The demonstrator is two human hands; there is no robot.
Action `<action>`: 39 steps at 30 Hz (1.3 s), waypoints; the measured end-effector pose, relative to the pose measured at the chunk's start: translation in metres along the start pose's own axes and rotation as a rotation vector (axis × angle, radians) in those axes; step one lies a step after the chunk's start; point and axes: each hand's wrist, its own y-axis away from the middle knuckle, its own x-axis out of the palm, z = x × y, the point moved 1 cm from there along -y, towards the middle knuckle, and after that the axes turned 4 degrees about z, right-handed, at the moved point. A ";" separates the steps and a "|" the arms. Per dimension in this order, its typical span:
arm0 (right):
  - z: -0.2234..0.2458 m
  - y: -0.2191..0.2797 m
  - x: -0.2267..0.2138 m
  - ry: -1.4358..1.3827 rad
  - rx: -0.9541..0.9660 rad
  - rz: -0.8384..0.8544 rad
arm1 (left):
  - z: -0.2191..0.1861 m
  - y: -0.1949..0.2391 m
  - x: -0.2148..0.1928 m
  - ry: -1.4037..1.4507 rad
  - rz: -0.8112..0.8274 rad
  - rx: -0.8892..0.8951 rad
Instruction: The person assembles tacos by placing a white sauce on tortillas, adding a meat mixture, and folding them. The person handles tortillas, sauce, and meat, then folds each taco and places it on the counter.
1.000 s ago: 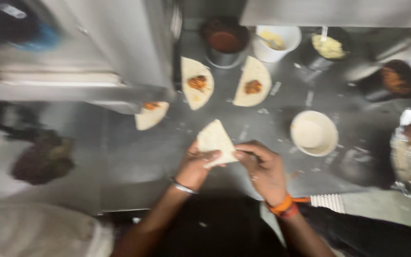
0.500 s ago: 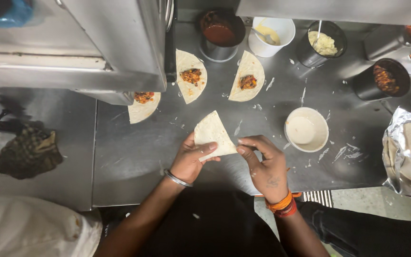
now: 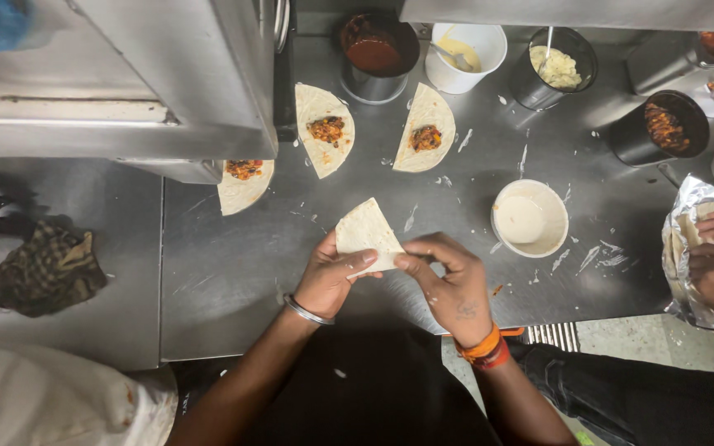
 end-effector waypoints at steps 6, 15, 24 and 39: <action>-0.002 -0.001 -0.001 -0.026 0.179 0.017 | -0.002 0.000 0.000 -0.041 0.008 0.027; 0.000 -0.006 0.001 0.004 0.028 -0.014 | 0.001 0.004 0.007 -0.176 0.031 0.069; -0.001 -0.007 -0.008 -0.010 0.125 -0.045 | -0.004 0.010 0.023 -0.391 0.050 0.072; 0.002 -0.021 -0.029 -0.057 0.201 0.082 | -0.019 0.018 0.039 -0.707 0.030 -0.008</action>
